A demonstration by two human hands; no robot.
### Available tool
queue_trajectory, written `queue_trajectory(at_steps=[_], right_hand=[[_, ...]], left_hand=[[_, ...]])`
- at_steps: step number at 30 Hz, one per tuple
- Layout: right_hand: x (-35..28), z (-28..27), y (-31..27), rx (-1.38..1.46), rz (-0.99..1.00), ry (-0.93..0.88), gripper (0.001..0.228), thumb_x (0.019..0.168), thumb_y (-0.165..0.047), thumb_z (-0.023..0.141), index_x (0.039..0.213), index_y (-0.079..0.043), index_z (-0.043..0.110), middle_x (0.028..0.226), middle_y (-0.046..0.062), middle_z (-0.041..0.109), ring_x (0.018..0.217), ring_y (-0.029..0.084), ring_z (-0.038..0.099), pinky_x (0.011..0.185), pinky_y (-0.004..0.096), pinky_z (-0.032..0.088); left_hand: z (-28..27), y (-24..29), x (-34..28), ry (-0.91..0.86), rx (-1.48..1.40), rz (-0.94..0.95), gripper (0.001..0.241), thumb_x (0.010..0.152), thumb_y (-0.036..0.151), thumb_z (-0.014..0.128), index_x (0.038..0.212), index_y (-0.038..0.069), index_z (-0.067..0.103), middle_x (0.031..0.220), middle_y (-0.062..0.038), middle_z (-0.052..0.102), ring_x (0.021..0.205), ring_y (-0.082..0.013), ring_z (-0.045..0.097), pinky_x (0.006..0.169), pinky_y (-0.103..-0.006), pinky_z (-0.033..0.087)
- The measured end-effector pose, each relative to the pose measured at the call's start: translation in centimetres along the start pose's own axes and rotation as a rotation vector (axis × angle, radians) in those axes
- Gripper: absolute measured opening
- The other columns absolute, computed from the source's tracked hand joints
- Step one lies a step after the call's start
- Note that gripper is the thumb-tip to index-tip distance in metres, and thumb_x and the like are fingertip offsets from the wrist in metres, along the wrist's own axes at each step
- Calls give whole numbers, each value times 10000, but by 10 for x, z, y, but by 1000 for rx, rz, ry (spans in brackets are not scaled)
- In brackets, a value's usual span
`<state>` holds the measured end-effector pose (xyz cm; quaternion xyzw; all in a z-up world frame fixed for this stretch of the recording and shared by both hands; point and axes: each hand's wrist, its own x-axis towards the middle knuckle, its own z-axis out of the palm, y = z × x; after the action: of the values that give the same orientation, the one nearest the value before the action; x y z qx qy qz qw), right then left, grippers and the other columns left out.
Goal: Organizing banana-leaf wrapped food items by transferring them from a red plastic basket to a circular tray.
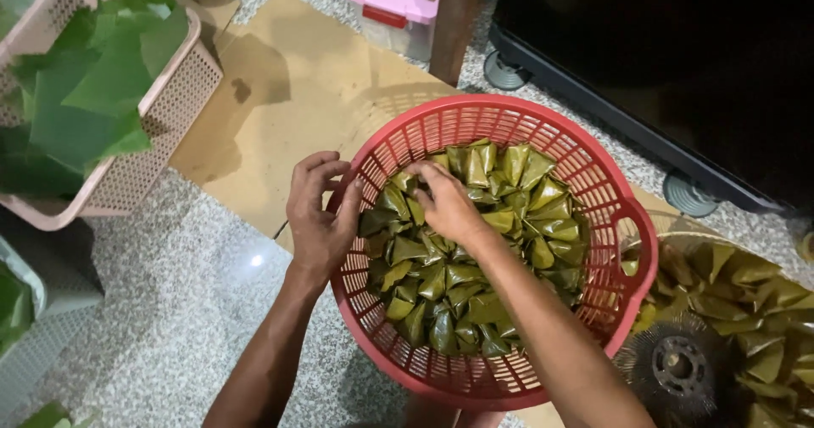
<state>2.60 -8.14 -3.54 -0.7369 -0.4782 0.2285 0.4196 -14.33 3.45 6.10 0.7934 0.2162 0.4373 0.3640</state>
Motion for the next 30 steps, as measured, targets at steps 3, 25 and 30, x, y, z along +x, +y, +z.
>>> queue_trajectory(at_steps=[3, 25, 30], right_hand=[[-4, -12, -15, 17, 34, 35, 356, 948, -27, 630, 1301, -71, 618, 1254, 173, 651, 1177, 393, 662, 1000, 522, 541], [-355, -161, 39, -213, 846, 318, 321, 962, -118, 638, 1278, -178, 634, 1205, 144, 714, 828, 219, 709, 698, 323, 657], [-382, -114, 83, -580, 805, -183, 478, 1022, -491, 441, 1441, -261, 443, 582, 26, 719, 603, 185, 787, 805, 321, 685]], left_hand=[[0, -5, -2, 6, 34, 21, 200, 948, 39, 735, 1128, -2, 658, 1174, -215, 578, 962, -394, 692, 809, -430, 603], [28, 67, -33, -288, 32, 185, 333, 947, -285, 619, 1221, -146, 491, 1330, -289, 449, 1155, -369, 509, 1009, -454, 546], [40, 64, -43, -259, -89, 212, 299, 955, -245, 630, 1181, -105, 492, 1311, -268, 463, 1059, -321, 523, 916, -414, 575]])
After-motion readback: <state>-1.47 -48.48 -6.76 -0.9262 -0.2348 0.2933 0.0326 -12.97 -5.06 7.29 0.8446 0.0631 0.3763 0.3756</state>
